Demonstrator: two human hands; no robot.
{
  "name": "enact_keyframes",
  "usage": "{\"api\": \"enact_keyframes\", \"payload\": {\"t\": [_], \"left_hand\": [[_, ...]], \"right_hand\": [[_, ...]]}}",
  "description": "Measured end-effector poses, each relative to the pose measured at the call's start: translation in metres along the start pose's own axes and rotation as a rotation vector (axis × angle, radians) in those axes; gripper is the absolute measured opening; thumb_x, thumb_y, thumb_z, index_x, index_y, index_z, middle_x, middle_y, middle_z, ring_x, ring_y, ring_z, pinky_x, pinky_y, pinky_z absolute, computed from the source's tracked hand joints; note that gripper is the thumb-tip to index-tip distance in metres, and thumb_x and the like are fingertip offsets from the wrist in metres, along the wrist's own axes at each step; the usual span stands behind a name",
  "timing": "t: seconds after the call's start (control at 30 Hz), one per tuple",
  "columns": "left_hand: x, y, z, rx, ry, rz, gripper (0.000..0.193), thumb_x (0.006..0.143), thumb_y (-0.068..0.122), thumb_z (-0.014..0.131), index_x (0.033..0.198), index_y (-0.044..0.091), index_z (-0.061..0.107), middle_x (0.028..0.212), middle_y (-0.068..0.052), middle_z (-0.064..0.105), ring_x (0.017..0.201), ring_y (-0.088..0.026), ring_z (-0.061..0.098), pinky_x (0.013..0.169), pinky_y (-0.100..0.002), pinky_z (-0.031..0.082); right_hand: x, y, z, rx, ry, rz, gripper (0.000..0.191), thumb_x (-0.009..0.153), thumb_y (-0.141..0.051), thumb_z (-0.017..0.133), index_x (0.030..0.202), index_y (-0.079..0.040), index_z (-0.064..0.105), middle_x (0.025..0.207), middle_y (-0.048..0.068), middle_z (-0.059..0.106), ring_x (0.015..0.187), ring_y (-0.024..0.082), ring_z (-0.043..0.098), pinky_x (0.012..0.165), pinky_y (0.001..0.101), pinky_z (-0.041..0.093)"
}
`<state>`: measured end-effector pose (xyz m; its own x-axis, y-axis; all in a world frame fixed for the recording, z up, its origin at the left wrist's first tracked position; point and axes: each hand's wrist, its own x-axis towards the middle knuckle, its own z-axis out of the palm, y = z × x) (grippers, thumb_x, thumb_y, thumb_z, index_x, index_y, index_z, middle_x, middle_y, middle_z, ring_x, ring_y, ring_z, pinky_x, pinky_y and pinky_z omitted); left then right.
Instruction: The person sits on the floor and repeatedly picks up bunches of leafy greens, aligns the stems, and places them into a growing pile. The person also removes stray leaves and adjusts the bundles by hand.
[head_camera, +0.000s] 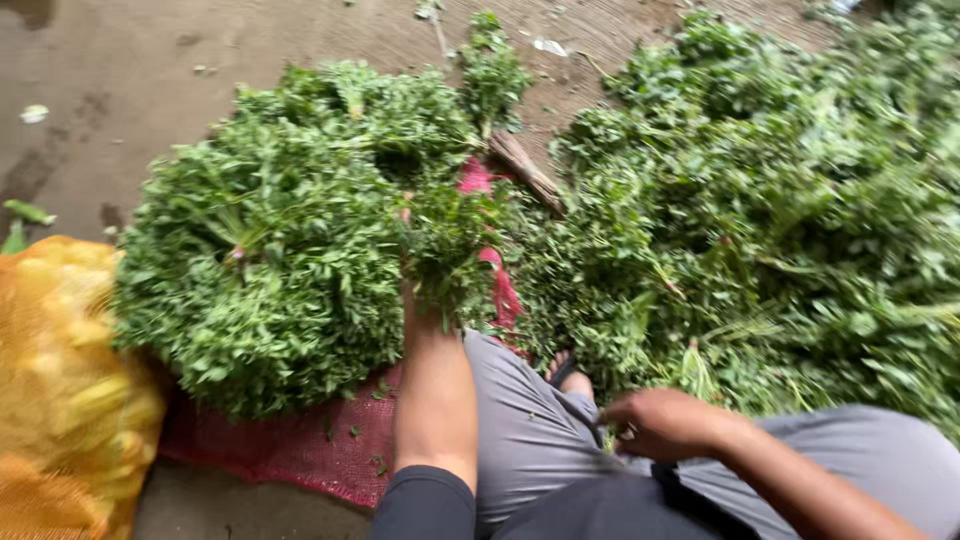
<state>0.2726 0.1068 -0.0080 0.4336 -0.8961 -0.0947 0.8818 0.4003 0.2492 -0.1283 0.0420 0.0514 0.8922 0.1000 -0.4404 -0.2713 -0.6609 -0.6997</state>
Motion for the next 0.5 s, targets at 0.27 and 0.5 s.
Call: {"api": "enact_keyframes", "payload": {"t": [0.27, 0.5], "left_hand": [[0.010, -0.003, -0.003, -0.036, -0.098, -0.011, 0.039, 0.106, 0.045, 0.054, 0.088, 0.011, 0.064, 0.082, -0.007, 0.069, 0.072, -0.021, 0.068, 0.067, -0.037, 0.060], [0.011, -0.017, 0.006, 0.090, -0.028, -0.029, 0.039, 0.107, 0.044, 0.054, 0.090, 0.011, 0.064, 0.085, -0.009, 0.070, 0.075, -0.024, 0.071, 0.070, -0.042, 0.061]], "right_hand": [[0.007, 0.050, 0.033, 0.093, 0.443, 0.352, 0.033, 0.090, -0.032, 0.069, 0.117, -0.014, 0.073, 0.112, 0.011, 0.074, 0.101, 0.030, 0.072, 0.087, 0.0416, 0.057], [0.015, -0.006, -0.043, 0.194, 1.004, 0.097, 0.022, 0.096, -0.024, 0.067, 0.107, -0.007, 0.073, 0.097, 0.008, 0.073, 0.084, 0.022, 0.073, 0.074, 0.0347, 0.058]]}}
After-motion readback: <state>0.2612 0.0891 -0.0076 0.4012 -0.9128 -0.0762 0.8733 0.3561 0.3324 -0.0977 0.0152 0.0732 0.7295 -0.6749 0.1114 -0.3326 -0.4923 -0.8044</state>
